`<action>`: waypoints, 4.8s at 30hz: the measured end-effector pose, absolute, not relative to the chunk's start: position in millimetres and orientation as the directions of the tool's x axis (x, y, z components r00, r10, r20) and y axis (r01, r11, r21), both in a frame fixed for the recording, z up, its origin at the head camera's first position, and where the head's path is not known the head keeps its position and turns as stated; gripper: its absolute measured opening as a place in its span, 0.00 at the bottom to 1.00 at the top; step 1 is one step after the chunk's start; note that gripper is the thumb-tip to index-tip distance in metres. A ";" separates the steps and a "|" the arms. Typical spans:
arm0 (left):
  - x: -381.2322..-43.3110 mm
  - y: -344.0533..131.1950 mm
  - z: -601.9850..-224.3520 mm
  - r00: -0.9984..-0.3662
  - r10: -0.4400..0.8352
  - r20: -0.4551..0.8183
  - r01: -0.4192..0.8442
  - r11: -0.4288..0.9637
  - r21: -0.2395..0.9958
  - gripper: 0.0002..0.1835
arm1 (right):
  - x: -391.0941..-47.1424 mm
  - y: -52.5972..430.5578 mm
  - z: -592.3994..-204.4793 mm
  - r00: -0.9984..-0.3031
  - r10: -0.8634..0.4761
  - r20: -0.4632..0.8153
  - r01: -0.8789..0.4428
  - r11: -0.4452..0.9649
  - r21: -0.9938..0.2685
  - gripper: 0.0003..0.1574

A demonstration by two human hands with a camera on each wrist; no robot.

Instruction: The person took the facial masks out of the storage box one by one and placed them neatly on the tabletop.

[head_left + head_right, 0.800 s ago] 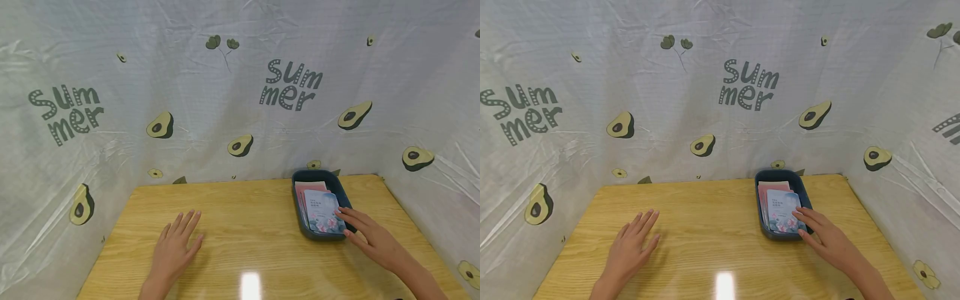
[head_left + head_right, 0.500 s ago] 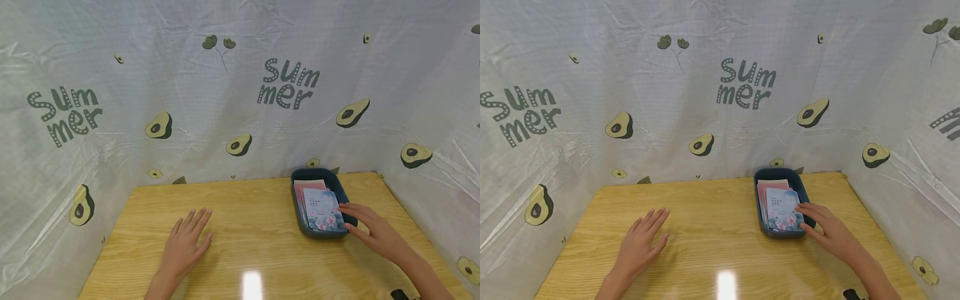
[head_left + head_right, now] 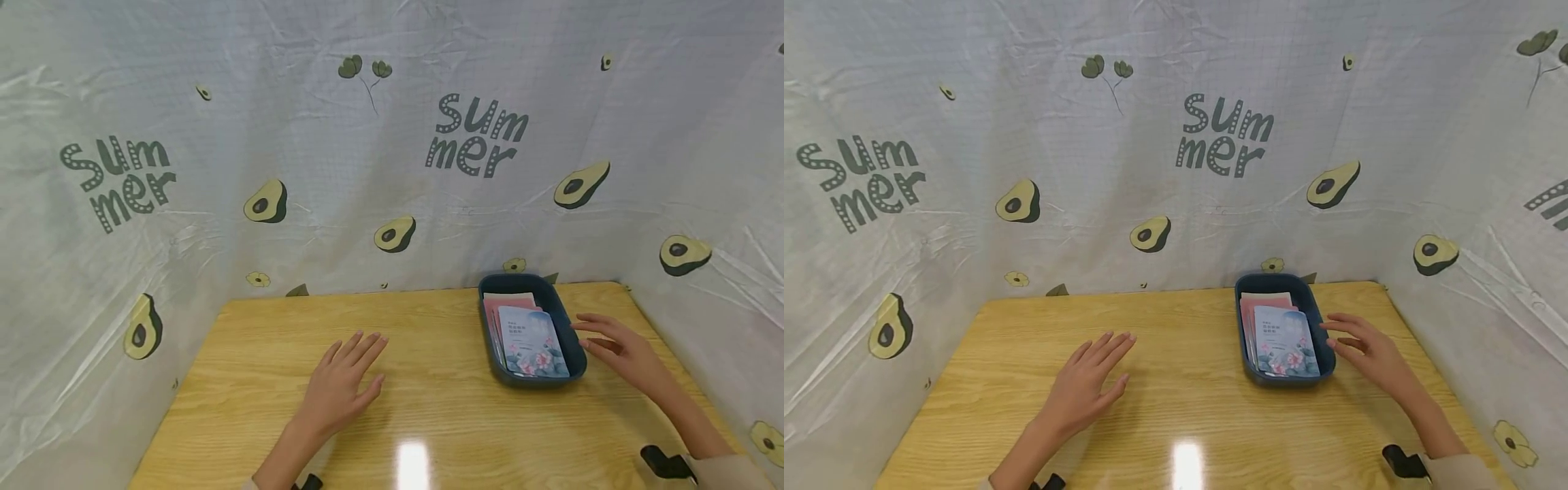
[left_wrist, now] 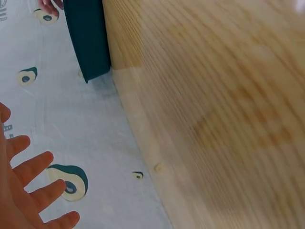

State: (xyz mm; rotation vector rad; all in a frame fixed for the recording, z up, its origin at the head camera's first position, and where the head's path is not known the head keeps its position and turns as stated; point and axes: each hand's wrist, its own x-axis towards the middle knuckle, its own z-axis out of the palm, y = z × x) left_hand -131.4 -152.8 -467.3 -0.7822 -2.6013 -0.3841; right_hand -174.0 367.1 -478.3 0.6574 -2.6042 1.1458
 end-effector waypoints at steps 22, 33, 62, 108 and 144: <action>-166.6 -109.0 -461.5 -0.661 0.566 0.493 0.715 0.674 0.186 0.30 | -197.2 395.9 -499.2 -0.950 -0.307 0.064 -0.221 0.510 -0.831 0.30; -183.3 -76.5 -454.5 -0.679 0.585 0.442 0.725 0.627 0.283 0.30 | -203.8 399.6 -508.6 -0.948 -0.319 0.003 -0.168 0.491 -0.855 0.35; -277.4 30.1 -438.8 -0.638 0.766 0.074 0.576 0.412 0.706 0.40 | -205.8 400.8 -515.2 -0.918 -0.396 -0.006 -0.132 0.321 -0.938 0.35; -328.8 130.8 -457.6 -0.602 0.760 -0.247 0.614 0.637 0.466 0.31 | -212.3 406.3 -522.5 -0.914 -0.404 -0.043 -0.081 0.284 -0.955 0.35; -315.2 118.1 -463.2 -0.845 0.535 0.006 0.382 0.594 0.708 0.04 | -209.2 400.3 -519.9 -0.930 -0.362 -0.058 -0.081 0.357 -0.931 0.36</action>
